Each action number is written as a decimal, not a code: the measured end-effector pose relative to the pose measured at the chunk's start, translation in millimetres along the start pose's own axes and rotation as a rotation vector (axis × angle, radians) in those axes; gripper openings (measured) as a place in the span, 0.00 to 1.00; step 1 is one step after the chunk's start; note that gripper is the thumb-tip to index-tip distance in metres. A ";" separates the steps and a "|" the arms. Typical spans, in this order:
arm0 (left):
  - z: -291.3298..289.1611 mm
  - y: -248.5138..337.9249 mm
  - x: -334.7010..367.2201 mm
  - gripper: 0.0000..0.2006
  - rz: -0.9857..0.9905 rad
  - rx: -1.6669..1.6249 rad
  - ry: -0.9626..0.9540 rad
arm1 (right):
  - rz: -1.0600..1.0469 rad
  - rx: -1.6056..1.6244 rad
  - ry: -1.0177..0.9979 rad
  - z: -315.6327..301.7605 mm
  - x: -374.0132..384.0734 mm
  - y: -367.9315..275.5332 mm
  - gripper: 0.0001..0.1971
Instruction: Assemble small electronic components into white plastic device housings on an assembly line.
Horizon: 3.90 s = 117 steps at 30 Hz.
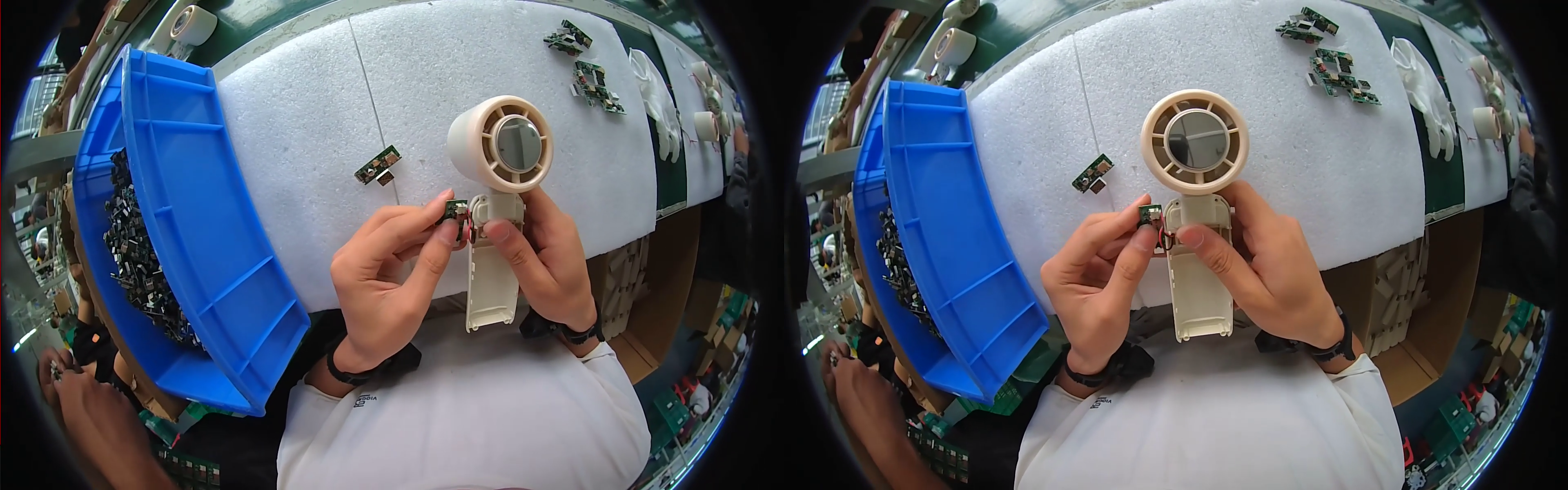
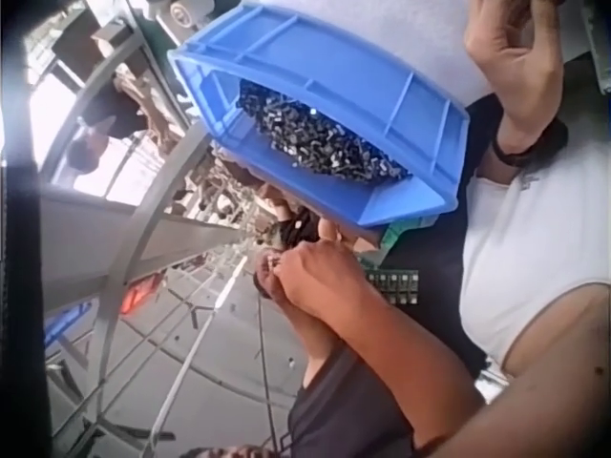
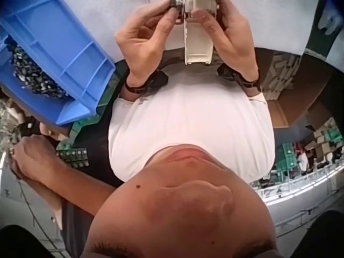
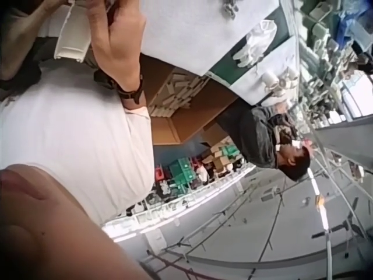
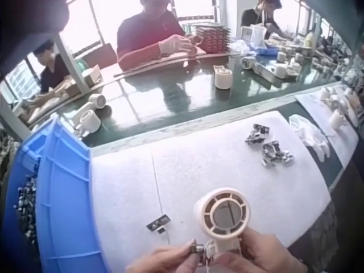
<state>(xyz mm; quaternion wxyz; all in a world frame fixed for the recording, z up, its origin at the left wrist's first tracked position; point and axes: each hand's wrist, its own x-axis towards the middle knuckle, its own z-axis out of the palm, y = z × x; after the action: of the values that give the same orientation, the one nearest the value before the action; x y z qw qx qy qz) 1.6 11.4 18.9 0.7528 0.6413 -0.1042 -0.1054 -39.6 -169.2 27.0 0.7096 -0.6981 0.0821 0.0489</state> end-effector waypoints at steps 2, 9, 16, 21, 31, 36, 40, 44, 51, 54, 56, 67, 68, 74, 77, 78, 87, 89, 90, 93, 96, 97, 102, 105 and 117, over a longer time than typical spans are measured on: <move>0.4 -0.9 -1.3 0.15 -0.005 0.007 0.004 | -0.008 -0.008 -0.015 -1.0 -1.1 2.5 0.23; 4.6 0.4 -0.9 0.14 -0.013 0.063 -0.004 | -0.025 -0.138 -0.016 -2.1 -1.4 -1.3 0.24; 5.4 -4.1 6.6 0.14 0.073 0.141 0.006 | -0.013 -0.178 -0.045 -4.9 6.1 -4.9 0.24; 7.0 2.9 6.5 0.14 0.079 0.085 0.009 | 0.089 -0.006 -0.074 -12.0 4.2 -10.2 0.25; -8.2 8.4 10.5 0.18 0.458 0.879 0.208 | 0.378 0.013 -0.268 -57.6 -24.1 -38.8 0.24; -9.2 -3.2 18.7 0.15 0.435 1.054 0.147 | 0.438 0.222 -0.417 -64.8 17.0 -52.1 0.19; -18.9 -7.3 16.8 0.14 0.464 1.062 0.197 | 0.330 0.093 -0.467 -53.1 117.0 -67.6 0.17; -13.5 -10.0 16.5 0.13 0.504 1.014 0.205 | 0.191 0.022 -0.334 -38.3 238.9 -76.9 0.18; -13.2 -11.7 17.2 0.13 0.515 0.976 0.220 | -0.087 -0.489 -0.124 -25.7 320.6 -88.7 0.24; -12.7 -10.8 13.5 0.13 0.515 0.962 0.232 | -0.152 -0.915 -0.274 -44.6 296.5 -117.0 0.24; -17.0 -9.3 14.2 0.13 0.547 0.963 0.248 | -0.181 -1.032 -0.172 -83.2 303.3 -130.7 0.20; -12.0 -11.0 18.5 0.09 0.577 0.924 0.205 | 0.082 -1.363 0.667 -256.5 342.0 -69.0 0.22; -12.0 -10.3 18.4 0.09 0.587 0.921 0.203 | 0.077 -1.355 0.668 -257.4 344.7 -69.1 0.22; -10.1 -6.4 15.4 0.10 0.591 0.951 0.203 | 0.195 -0.428 0.219 -223.6 321.6 -104.5 0.15; -13.5 -10.3 10.4 0.11 0.524 0.959 0.230 | 0.031 -0.042 -0.028 -205.8 284.0 -103.5 0.14; -14.8 -10.2 9.2 0.11 0.505 0.908 0.247 | 0.058 -0.036 -0.024 -190.4 263.8 -106.8 0.14; -18.1 -11.4 9.0 0.16 0.473 0.692 0.227 | 0.483 0.070 -0.240 -83.7 40.2 -88.1 0.16; -16.9 -10.8 10.7 0.17 0.476 0.683 0.190 | 0.549 0.122 -0.197 -75.6 14.2 -72.2 0.15; -17.4 -10.8 11.5 0.17 0.479 0.668 0.178 | 0.553 0.083 -0.238 -70.4 5.8 -63.2 0.15; -19.3 -10.8 10.5 0.17 0.468 0.638 0.149 | 0.574 0.015 -0.325 -55.7 -6.8 -47.4 0.14; -21.1 -9.5 13.8 0.19 0.516 0.538 0.095 | -0.072 -1.150 -0.494 -43.2 -5.2 -44.1 0.12; -22.3 -8.4 12.3 0.19 0.505 0.546 0.097 | -0.069 -1.141 -0.504 -39.4 -3.5 -40.3 0.12; -24.6 -3.9 9.0 0.19 0.466 0.332 -0.214 | -0.534 -1.001 -0.110 -24.9 6.5 -30.1 0.17; -22.2 -4.3 9.6 0.19 0.437 0.175 -0.486 | -0.604 -1.055 -0.092 -23.0 10.0 -33.4 0.19; -21.1 0.3 10.1 0.17 0.434 0.321 -0.608 | -0.793 -1.185 -0.241 -28.9 19.3 -33.5 0.19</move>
<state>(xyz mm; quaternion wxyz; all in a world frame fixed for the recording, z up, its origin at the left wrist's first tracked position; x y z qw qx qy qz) 17.5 28.4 16.1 0.5827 0.6534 -0.4702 -0.1114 -15.9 -199.6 56.0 0.1805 -0.9326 -0.2965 -0.0990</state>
